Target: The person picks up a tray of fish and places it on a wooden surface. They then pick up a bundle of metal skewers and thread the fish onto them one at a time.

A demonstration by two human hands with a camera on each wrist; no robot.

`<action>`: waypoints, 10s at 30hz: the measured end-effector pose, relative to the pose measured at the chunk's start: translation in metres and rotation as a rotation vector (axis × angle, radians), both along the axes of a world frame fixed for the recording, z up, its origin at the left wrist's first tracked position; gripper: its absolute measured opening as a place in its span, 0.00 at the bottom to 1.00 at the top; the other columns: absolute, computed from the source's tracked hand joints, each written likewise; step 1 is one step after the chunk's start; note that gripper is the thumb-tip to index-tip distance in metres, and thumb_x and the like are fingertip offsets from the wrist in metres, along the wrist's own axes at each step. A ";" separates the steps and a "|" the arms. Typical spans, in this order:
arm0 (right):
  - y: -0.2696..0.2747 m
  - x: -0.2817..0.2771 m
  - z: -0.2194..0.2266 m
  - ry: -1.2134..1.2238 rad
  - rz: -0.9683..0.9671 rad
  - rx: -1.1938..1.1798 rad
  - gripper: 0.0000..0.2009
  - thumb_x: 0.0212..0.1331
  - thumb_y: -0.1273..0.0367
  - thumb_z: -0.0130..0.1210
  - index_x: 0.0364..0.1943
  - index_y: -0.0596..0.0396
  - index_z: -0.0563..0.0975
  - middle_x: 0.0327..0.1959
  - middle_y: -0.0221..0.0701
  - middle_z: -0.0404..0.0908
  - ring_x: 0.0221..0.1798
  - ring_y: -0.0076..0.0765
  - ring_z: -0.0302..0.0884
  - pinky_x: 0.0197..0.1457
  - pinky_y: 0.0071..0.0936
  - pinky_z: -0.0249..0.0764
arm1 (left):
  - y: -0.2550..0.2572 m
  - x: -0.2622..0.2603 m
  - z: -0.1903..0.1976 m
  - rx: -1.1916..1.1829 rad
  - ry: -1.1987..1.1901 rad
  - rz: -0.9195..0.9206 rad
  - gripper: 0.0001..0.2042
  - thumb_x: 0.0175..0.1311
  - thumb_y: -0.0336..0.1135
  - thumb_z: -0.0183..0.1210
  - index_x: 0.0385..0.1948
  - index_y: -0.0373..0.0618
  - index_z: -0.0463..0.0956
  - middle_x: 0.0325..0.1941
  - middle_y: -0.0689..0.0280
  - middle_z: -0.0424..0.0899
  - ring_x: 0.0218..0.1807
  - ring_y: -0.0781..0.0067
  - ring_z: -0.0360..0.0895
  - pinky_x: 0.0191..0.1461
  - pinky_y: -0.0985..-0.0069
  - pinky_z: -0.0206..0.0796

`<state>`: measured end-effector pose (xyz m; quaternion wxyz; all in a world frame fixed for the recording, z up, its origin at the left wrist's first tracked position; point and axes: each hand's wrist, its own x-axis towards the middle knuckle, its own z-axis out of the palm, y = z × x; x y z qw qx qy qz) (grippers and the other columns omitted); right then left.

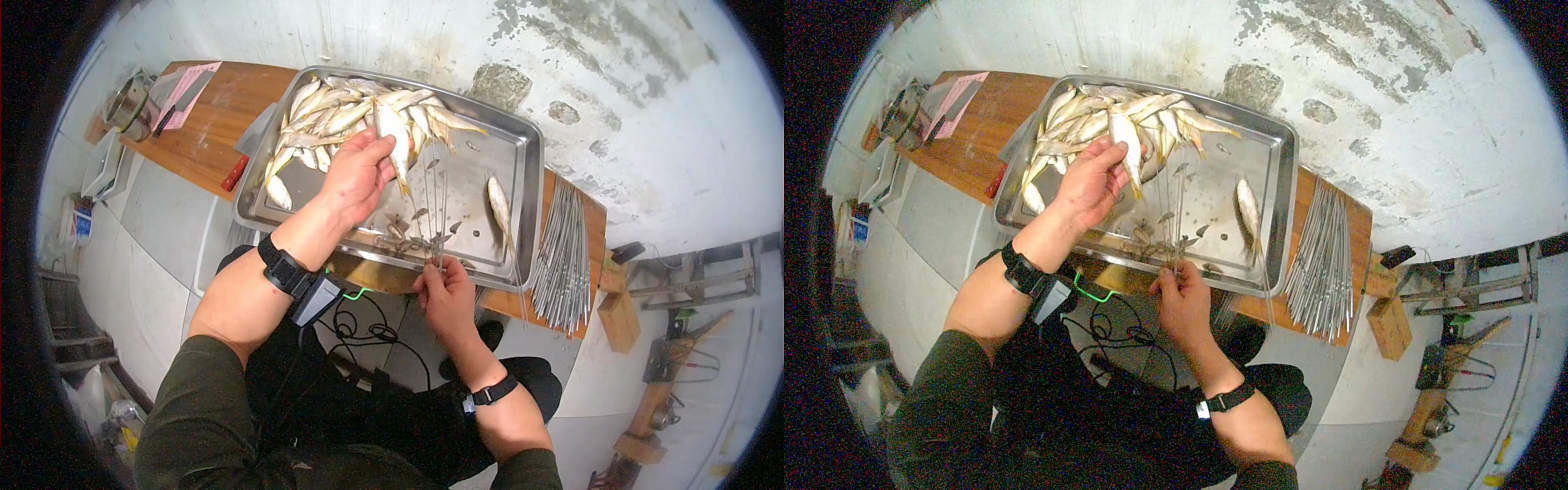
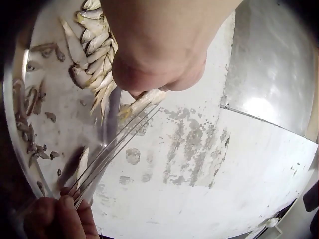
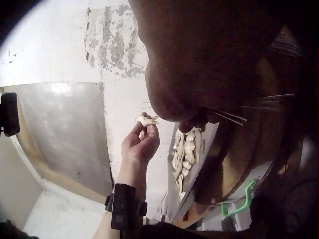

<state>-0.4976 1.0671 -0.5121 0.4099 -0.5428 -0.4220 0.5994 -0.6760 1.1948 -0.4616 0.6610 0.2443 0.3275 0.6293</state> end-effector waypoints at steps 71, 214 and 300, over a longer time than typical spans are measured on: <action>0.012 0.004 -0.012 -0.034 0.015 0.098 0.05 0.66 0.70 0.48 0.41 0.55 0.71 0.25 0.24 0.74 0.25 0.16 0.66 0.25 0.14 0.62 | 0.005 -0.012 0.002 0.026 -0.015 -0.103 0.11 0.71 0.35 0.46 0.43 0.36 0.72 0.43 0.60 0.81 0.45 0.71 0.80 0.53 0.74 0.73; -0.005 0.024 0.006 -0.136 0.038 0.113 0.05 0.64 0.72 0.49 0.41 0.58 0.74 0.21 0.24 0.74 0.21 0.15 0.65 0.24 0.14 0.61 | 0.014 -0.020 0.009 0.011 0.131 0.009 0.11 0.62 0.23 0.51 0.47 0.37 0.72 0.44 0.64 0.79 0.44 0.76 0.77 0.42 0.84 0.71; -0.019 0.024 0.048 -0.064 0.013 -0.105 0.06 0.62 0.72 0.50 0.40 0.59 0.72 0.18 0.27 0.72 0.15 0.18 0.63 0.17 0.16 0.59 | 0.010 -0.001 0.010 0.034 0.360 0.010 0.12 0.62 0.24 0.54 0.47 0.39 0.72 0.43 0.65 0.83 0.43 0.80 0.80 0.37 0.88 0.68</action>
